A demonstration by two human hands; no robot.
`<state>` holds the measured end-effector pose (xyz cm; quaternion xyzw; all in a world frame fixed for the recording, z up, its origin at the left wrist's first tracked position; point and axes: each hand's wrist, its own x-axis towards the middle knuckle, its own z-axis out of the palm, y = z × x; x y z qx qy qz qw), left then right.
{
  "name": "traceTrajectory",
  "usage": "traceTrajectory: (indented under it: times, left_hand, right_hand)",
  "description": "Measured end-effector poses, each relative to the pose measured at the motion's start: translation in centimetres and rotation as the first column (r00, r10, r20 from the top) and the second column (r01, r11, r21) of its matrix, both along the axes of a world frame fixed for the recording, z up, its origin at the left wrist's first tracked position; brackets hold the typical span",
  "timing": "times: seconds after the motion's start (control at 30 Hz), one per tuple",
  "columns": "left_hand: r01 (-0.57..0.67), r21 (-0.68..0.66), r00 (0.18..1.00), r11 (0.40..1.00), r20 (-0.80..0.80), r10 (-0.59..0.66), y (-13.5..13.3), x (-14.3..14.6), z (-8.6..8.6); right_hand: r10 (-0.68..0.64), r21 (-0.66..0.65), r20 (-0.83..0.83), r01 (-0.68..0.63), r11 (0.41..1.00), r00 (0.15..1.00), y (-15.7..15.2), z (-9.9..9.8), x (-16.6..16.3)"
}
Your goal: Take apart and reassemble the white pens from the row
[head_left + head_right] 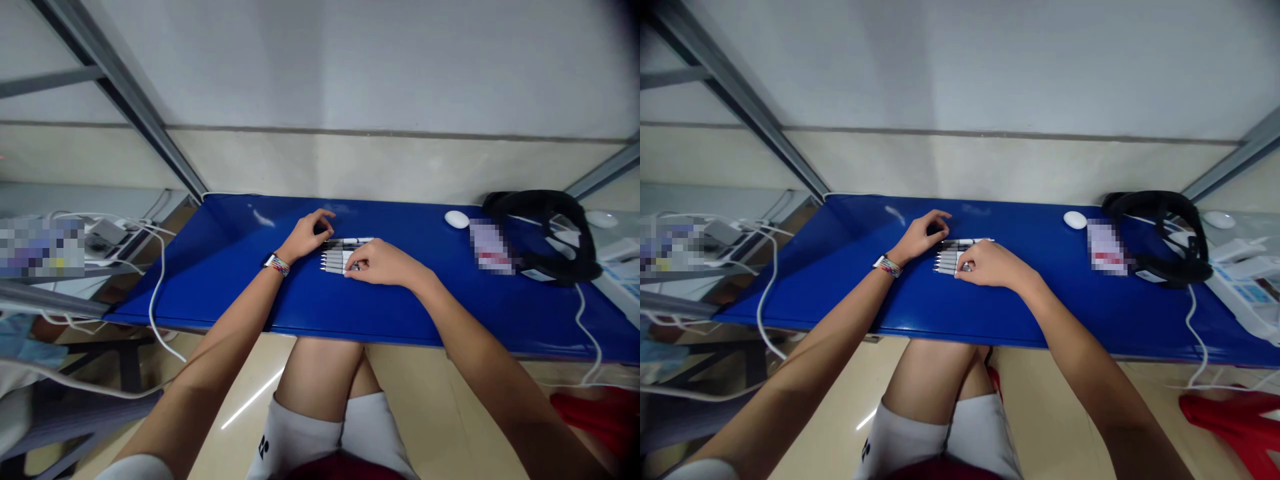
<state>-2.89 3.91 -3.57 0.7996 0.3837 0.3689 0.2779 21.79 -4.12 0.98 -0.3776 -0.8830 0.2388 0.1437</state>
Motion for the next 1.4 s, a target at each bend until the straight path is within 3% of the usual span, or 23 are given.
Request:
traceTrajectory:
  times: [0.43, 0.67, 0.73, 0.83, 1.0, 1.07, 1.17, 1.27, 1.4]
  left_hand:
    - [0.008, -0.014, 0.999, 1.000, 0.045, -0.008, 0.3, -0.1, -0.4]
    - [0.020, -0.011, 0.998, 1.000, 0.058, -0.019, 0.5, -0.2, -0.7]
    - [0.014, -0.010, 0.998, 1.000, 0.065, -0.014, 0.5, -0.2, -0.7]
    - [-0.022, 0.002, 0.999, 1.000, 0.043, 0.022, 0.5, -0.2, -0.7]
    - [-0.090, 0.009, 0.995, 0.996, 0.034, 0.090, 1.1, -0.3, -1.2]
    - [-0.109, 0.004, 0.993, 0.994, 0.037, 0.108, 1.2, -0.3, -1.2]
    - [-0.127, 0.005, 0.990, 0.992, 0.058, 0.127, 0.8, -0.2, -0.8]
    - [-0.102, 0.063, 0.991, 0.993, 0.090, 0.096, 0.0, 0.3, 0.2]
    - [-0.051, 0.162, 0.997, 0.986, 0.072, 0.039, -0.9, 1.0, 1.1]
  right_hand:
    - [-0.005, 0.070, 0.147, -0.006, 0.998, 0.989, -0.2, 0.2, -0.3]
    - [0.047, -0.019, 0.131, -0.045, 0.999, 0.990, -0.5, 0.5, -0.3]
    - [0.071, -0.064, 0.031, -0.069, 0.996, 0.997, -0.5, 0.5, -0.3]
    - [0.024, -0.092, -0.258, -0.050, 0.995, 0.966, -0.1, 0.4, 0.0]
    - [-0.270, -0.216, -0.622, 0.171, 0.961, 0.734, 1.8, -0.6, 0.9]
    - [-0.331, -0.146, -0.660, 0.316, 0.937, 0.675, 2.8, -1.3, 1.3]
    - [-0.321, 0.117, -0.582, 0.467, 0.876, 0.747, 3.8, -2.5, 1.8]
    - [-0.290, 0.213, -0.501, 0.441, 0.872, 0.815, 4.2, -3.4, 1.8]
    - [-0.235, 0.213, -0.493, 0.379, 0.901, 0.837, 4.2, -4.0, 1.3]
